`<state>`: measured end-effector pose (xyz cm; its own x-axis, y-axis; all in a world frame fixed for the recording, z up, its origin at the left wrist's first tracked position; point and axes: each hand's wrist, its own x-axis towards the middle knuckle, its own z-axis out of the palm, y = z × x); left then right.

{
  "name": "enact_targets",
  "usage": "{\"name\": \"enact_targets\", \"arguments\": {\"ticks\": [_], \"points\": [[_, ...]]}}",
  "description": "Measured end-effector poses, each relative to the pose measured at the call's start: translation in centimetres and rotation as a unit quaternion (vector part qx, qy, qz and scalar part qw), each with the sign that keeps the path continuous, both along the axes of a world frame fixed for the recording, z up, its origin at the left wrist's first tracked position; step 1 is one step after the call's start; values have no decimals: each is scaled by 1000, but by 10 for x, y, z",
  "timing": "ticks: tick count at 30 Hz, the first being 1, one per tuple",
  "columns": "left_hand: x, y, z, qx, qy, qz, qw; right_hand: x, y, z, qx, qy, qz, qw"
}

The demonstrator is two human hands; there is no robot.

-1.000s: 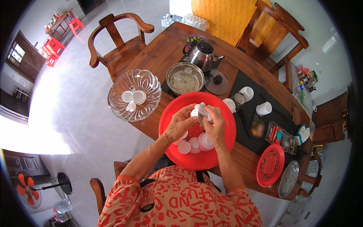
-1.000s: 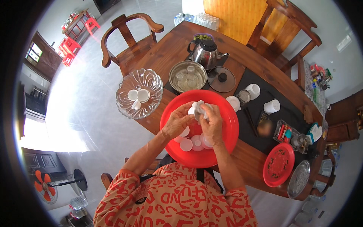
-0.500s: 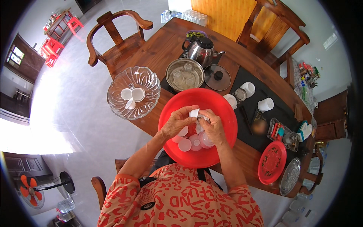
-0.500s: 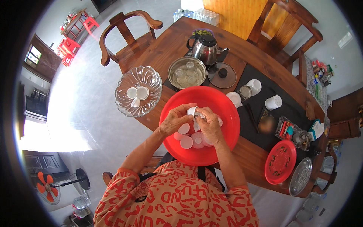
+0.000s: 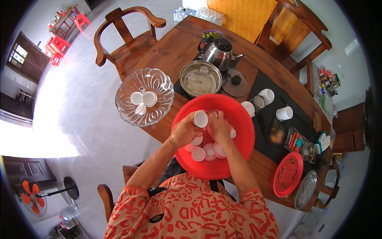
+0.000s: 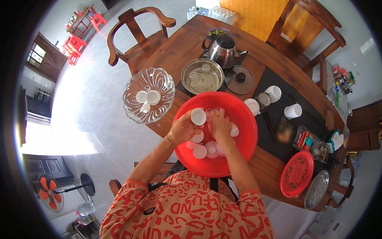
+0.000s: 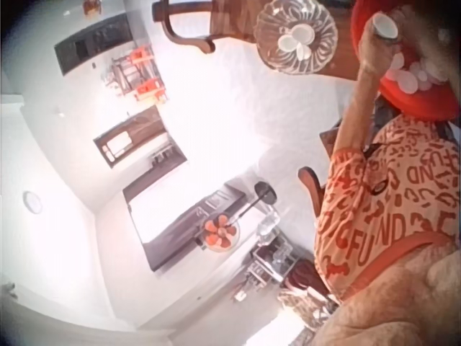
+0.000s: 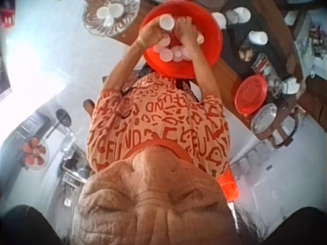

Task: The person wipes small white cups with a white cloth over a red plastic basin. They pick up each cup from the basin, wipe it thoroughly, and place it into a clear glass bowl on the wooden table. The process is repeated for multiple cups throughout the video.

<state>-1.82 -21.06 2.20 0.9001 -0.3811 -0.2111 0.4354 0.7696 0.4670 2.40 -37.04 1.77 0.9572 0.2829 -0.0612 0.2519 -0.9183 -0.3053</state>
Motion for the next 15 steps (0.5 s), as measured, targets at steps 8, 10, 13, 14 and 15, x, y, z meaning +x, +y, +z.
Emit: {"name": "enact_targets", "arguments": {"ticks": [8, 10, 13, 14, 15], "points": [[7, -10, -14, 60, 55, 20, 996, -5, -41, 18, 249, 127, 157, 947], [7, -15, -6, 102, 81, 22, 991, -18, -34, 59, 397, 112, 89, 907], [3, -28, 8, 320, -116, 44, 939, -20, -18, 73, 408, -23, 95, 908], [-2, -34, 14, 460, -225, 77, 855, -21, -14, 75, 408, -28, 91, 908], [-7, -39, 20, 596, -301, 131, 733, -22, -10, 75, 410, -31, 88, 907]]}}
